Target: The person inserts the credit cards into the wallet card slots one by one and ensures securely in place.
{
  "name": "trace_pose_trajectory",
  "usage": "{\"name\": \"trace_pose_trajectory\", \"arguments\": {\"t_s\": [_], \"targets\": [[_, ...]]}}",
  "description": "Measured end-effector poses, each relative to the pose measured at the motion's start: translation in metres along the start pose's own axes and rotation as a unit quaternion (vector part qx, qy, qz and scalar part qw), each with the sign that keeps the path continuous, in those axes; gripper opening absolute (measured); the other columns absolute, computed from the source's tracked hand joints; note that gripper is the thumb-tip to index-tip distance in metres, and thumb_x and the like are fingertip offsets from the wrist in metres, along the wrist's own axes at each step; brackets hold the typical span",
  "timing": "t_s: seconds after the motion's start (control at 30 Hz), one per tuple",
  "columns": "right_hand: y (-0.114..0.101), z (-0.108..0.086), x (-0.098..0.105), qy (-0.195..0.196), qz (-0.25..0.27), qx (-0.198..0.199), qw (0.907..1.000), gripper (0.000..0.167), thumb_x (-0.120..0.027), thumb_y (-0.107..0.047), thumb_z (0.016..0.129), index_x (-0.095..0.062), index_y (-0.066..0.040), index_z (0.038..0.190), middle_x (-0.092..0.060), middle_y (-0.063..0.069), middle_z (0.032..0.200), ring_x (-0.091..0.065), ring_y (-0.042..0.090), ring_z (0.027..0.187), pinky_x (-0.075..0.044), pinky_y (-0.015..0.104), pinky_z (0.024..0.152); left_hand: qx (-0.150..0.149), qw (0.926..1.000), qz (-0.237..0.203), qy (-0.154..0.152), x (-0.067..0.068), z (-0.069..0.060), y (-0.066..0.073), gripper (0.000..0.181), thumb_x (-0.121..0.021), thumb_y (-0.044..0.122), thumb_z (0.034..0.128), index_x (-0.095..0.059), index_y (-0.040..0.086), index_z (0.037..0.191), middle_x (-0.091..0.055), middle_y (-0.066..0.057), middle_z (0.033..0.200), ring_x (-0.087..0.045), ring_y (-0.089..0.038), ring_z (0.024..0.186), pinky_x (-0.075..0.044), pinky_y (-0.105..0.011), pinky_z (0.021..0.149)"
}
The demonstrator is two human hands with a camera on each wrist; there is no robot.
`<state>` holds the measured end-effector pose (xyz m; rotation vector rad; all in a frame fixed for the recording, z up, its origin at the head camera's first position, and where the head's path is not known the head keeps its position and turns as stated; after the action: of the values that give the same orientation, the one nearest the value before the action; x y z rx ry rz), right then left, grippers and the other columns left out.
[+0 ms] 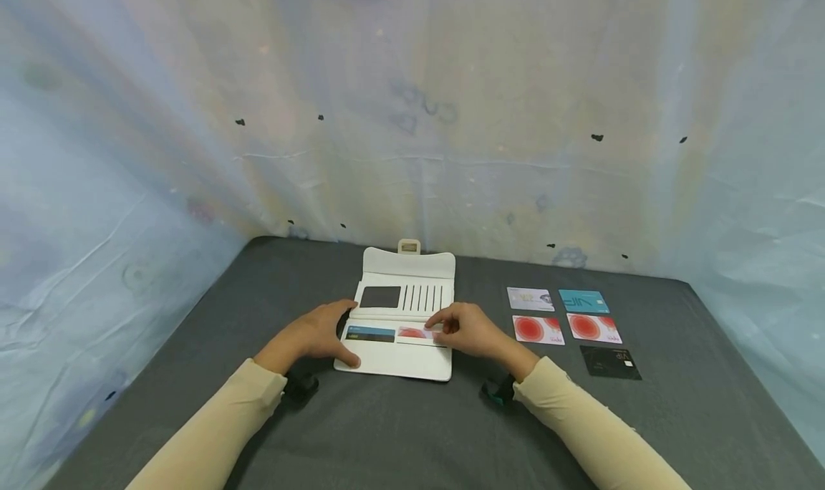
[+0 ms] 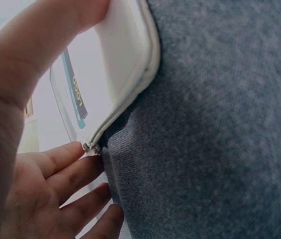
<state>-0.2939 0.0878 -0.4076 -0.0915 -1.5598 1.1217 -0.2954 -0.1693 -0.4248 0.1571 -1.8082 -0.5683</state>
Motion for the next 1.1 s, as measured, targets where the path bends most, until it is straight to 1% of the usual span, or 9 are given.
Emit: {"name": "trace_pose_trajectory", "arguments": {"t_s": [0.17, 0.37, 0.63, 0.87, 1.03, 1.1], "targets": [[-0.006, -0.002, -0.002, 0.015, -0.017, 0.020, 0.9995, 0.020, -0.071, -0.009, 0.085, -0.075, -0.012, 0.105, -0.058, 0.000, 0.080, -0.046, 0.006, 0.064, -0.042, 0.021, 0.057, -0.003, 1.0000, -0.003, -0.002, -0.001, 0.000, 0.000, 0.112, -0.091, 0.049, 0.0554, -0.038, 0.008, 0.146, -0.044, -0.017, 0.147, -0.043, -0.037, 0.133, -0.039, -0.055, 0.104], [-0.009, 0.000, -0.007, 0.004, -0.033, 0.038, 0.9987, 0.021, -0.070, -0.010, 0.086, -0.075, -0.014, 0.106, -0.057, 0.002, 0.083, -0.042, 0.005, 0.066, -0.039, 0.021, 0.057, -0.003, 1.0000, -0.003, -0.002, -0.001, 0.001, 0.000, 0.112, -0.090, 0.051, 0.0555, -0.038, 0.010, 0.146, -0.044, -0.016, 0.147, -0.043, -0.038, 0.134, -0.039, -0.056, 0.103], [-0.008, 0.004, -0.012, -0.016, -0.038, 0.034, 0.9986, 0.025, -0.067, -0.006, 0.087, -0.074, -0.015, 0.109, -0.053, 0.001, 0.080, -0.042, 0.006, 0.066, -0.038, 0.021, 0.058, 0.003, 1.0000, -0.001, 0.001, -0.001, 0.002, -0.004, 0.113, -0.090, 0.051, 0.0553, -0.038, 0.011, 0.147, -0.044, -0.015, 0.147, -0.043, -0.037, 0.134, -0.039, -0.055, 0.104], [-0.007, 0.006, -0.014, -0.024, -0.029, 0.026, 0.9990, 0.025, -0.067, -0.005, 0.087, -0.074, -0.015, 0.109, -0.054, 0.000, 0.082, -0.043, 0.006, 0.069, -0.039, 0.021, 0.061, 0.003, 1.0000, -0.002, 0.000, 0.001, 0.001, -0.002, 0.112, -0.090, 0.050, 0.0551, -0.038, 0.010, 0.146, -0.045, -0.016, 0.146, -0.044, -0.037, 0.133, -0.039, -0.055, 0.103], [-0.009, 0.006, -0.011, -0.022, -0.040, 0.023, 0.9987, 0.025, -0.067, -0.006, 0.087, -0.074, -0.016, 0.109, -0.055, -0.001, 0.083, -0.044, 0.007, 0.069, -0.039, 0.020, 0.061, 0.003, 1.0000, 0.000, 0.000, 0.001, 0.000, 0.000, 0.112, -0.090, 0.050, 0.0553, -0.039, 0.009, 0.146, -0.046, -0.016, 0.145, -0.045, -0.037, 0.132, -0.039, -0.055, 0.103], [-0.010, 0.005, -0.009, -0.015, -0.035, 0.025, 0.9990, 0.024, -0.068, -0.007, 0.087, -0.073, -0.014, 0.110, -0.057, 0.000, 0.083, -0.045, 0.007, 0.068, -0.040, 0.021, 0.060, 0.003, 1.0000, 0.000, -0.001, 0.001, 0.000, 0.000, 0.111, -0.090, 0.050, 0.0553, -0.039, 0.010, 0.146, -0.046, -0.016, 0.145, -0.045, -0.036, 0.132, -0.039, -0.055, 0.103]]}}
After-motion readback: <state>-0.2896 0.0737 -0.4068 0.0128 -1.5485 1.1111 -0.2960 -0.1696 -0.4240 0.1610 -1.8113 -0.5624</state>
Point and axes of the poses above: each hand's wrist, its own z-axis towards the middle knuckle, its own x-axis out of the back of the hand, y = z × x, the point moved 6 cm from there along z, towards the middle knuckle
